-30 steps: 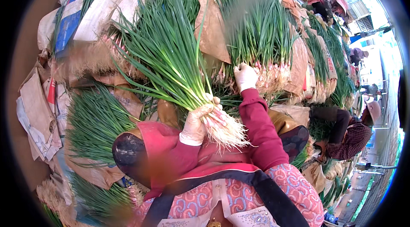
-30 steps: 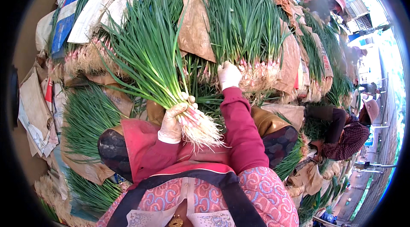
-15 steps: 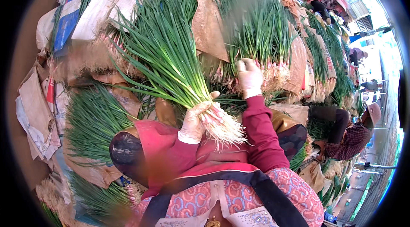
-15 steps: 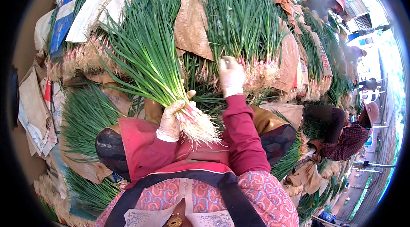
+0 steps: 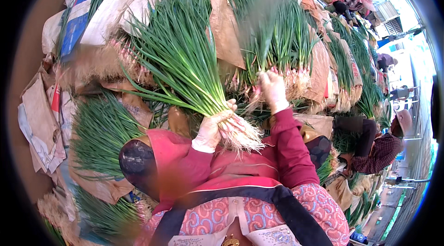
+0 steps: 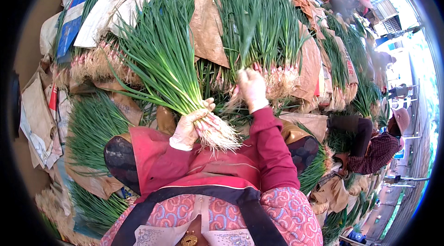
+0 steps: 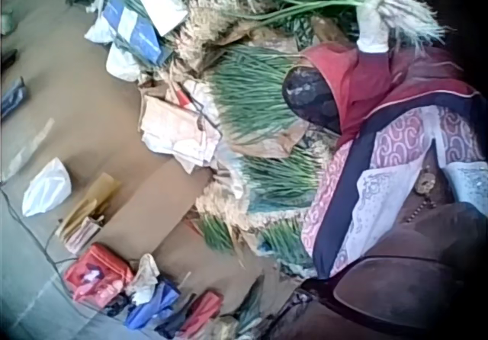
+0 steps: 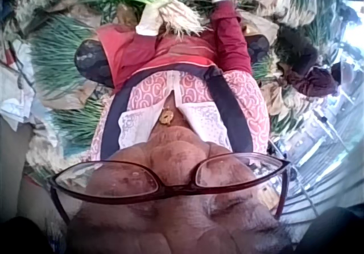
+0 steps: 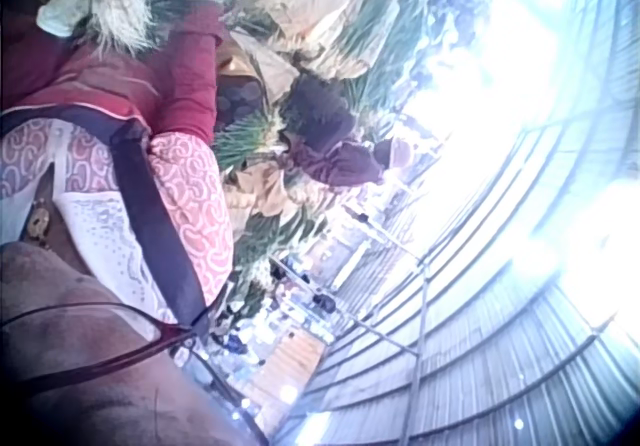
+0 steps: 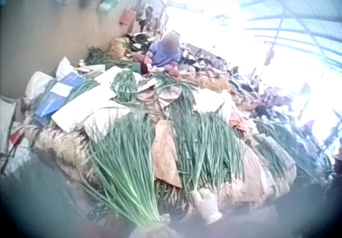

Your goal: The person gathers green onions into bunches by hand and wraps them with paper sheets. They organize the bundled produce and move packaging materials while sitting among large piles of onions and sacks.

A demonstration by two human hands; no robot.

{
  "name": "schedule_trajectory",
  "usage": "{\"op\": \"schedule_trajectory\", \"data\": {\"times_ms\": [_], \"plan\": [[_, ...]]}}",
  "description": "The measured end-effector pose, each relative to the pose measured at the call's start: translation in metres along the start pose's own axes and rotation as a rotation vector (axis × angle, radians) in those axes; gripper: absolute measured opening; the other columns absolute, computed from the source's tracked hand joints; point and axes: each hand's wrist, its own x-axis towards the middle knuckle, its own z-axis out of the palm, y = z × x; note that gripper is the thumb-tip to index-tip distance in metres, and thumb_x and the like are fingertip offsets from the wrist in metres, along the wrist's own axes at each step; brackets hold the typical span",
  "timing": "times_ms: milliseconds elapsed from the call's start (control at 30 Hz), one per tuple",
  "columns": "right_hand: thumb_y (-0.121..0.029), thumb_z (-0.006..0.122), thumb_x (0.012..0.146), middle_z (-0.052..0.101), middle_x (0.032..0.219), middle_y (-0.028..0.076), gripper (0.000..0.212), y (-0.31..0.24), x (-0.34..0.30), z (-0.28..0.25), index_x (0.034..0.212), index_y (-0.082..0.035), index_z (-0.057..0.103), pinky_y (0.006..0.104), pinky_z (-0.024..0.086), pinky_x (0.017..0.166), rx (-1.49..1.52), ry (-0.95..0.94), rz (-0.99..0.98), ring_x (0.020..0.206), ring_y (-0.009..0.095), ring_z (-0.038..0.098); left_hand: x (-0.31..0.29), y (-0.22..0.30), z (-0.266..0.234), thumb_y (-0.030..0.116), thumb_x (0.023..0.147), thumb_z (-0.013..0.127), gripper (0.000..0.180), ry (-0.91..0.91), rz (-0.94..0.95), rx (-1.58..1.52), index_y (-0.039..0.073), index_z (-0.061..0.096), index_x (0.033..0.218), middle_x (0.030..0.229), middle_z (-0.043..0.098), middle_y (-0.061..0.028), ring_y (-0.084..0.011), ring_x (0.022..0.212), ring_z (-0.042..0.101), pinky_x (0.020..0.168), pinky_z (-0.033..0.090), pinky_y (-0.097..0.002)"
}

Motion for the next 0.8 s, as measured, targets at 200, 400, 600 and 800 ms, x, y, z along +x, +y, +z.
{"op": "schedule_trajectory", "data": {"times_ms": [200, 400, 600, 800], "plan": [[-0.019, 0.051, 0.086, 0.055, 0.068, 0.017, 0.021, 0.006, -0.049, 0.042, 0.079, 0.0, 0.057, 0.0372, 0.044, 0.062, -0.471, -0.199, -0.481, 0.064, 0.031, 0.056, 0.006, -0.006, -0.006, -0.002, 0.075, 0.057, 0.022, -0.017, -0.001, 0.165, -0.006, 0.056, 0.096, 0.088, 0.061, -0.0106, -0.0181, 0.075, 0.06, 0.07, 0.05, -0.0278], [-0.019, 0.049, 0.087, 0.053, 0.063, 0.014, 0.023, -0.007, -0.052, 0.039, 0.07, -0.003, 0.052, 0.0364, 0.043, 0.052, -0.623, -0.192, -0.792, 0.055, 0.029, 0.053, 0.005, -0.003, -0.013, -0.001, 0.075, 0.056, 0.016, 0.01, -0.063, 0.141, -0.004, 0.056, 0.091, 0.071, 0.061, -0.01, -0.0184, 0.06, 0.061, 0.055, 0.05, -0.0262], [-0.025, 0.045, 0.088, 0.055, 0.062, 0.008, 0.029, 0.076, -0.033, 0.058, 0.075, -0.002, 0.056, 0.0287, 0.043, 0.053, 0.19, -0.239, 0.051, 0.053, 0.016, 0.052, 0.002, 0.002, -0.001, 0.0, 0.074, 0.056, 0.026, -0.131, -0.126, -0.031, -0.005, 0.053, 0.1, 0.094, 0.059, -0.0153, -0.0238, 0.085, 0.06, 0.074, 0.052, -0.0354], [-0.037, 0.054, 0.079, 0.062, 0.095, 0.017, 0.037, 0.032, -0.041, 0.005, 0.101, -0.009, 0.061, 0.0361, 0.047, 0.079, -0.713, -0.466, -0.095, 0.088, 0.031, 0.06, 0.001, 0.002, -0.004, 0.005, 0.077, 0.055, 0.04, -0.118, -0.149, -0.081, -0.002, 0.048, 0.116, 0.096, 0.059, -0.014, -0.025, 0.088, 0.059, 0.078, 0.05, -0.0374]]}}
